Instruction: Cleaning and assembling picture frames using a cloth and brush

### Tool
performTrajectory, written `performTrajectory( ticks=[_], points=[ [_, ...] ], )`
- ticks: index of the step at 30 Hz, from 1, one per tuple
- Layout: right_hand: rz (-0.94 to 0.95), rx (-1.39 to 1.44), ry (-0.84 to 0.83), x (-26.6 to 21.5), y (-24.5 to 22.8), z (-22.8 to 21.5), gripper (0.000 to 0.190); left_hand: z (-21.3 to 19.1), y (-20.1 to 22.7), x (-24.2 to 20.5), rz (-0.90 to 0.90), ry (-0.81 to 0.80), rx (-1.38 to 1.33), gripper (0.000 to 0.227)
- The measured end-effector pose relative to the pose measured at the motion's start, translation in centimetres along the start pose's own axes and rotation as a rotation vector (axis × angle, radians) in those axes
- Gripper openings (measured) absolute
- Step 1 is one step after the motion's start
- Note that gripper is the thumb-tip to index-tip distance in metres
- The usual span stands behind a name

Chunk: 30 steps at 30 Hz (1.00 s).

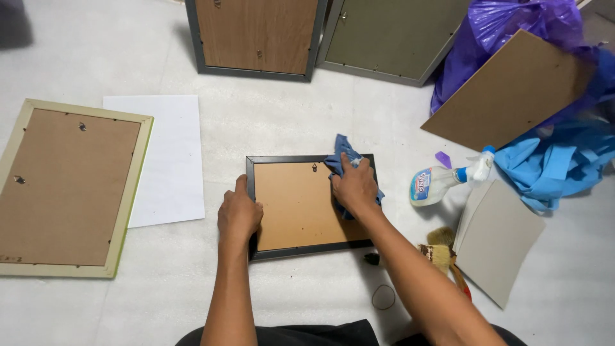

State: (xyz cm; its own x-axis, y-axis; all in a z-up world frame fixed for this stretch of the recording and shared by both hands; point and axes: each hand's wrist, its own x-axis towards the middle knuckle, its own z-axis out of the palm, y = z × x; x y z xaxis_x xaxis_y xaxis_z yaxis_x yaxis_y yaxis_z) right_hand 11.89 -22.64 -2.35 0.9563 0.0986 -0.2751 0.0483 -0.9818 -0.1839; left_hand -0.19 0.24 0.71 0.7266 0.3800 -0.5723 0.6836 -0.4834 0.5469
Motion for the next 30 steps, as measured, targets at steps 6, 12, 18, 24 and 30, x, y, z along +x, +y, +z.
performTrajectory(
  ticks=[6, 12, 18, 24, 30],
  points=[
    [-0.085, 0.063, -0.106, -1.0, -2.5, -0.8, 0.062, 0.5, -0.8, 0.8, 0.008, 0.006, 0.029, 0.07],
    [-0.032, -0.001, -0.042, 1.5, -2.1, 2.7, 0.062, 0.3, -1.0, 0.5, 0.024, 0.008, -0.03, 0.068],
    [-0.284, 0.02, -0.103, -1.1, -9.9, 3.7, 0.063, 0.0, -1.0, 0.2, 0.039, -0.007, -0.021, 0.068],
    [-0.595, -0.055, -0.157, -1.3, -11.6, 2.8, 0.063, -0.5, -0.9, -0.1, 0.051, -0.003, -0.055, 0.063],
    [-0.503, -0.043, -0.238, -7.6, -8.4, 2.1, 0.064, -1.0, -0.9, -0.3, 0.064, -0.01, -0.065, 0.062]
  ],
)
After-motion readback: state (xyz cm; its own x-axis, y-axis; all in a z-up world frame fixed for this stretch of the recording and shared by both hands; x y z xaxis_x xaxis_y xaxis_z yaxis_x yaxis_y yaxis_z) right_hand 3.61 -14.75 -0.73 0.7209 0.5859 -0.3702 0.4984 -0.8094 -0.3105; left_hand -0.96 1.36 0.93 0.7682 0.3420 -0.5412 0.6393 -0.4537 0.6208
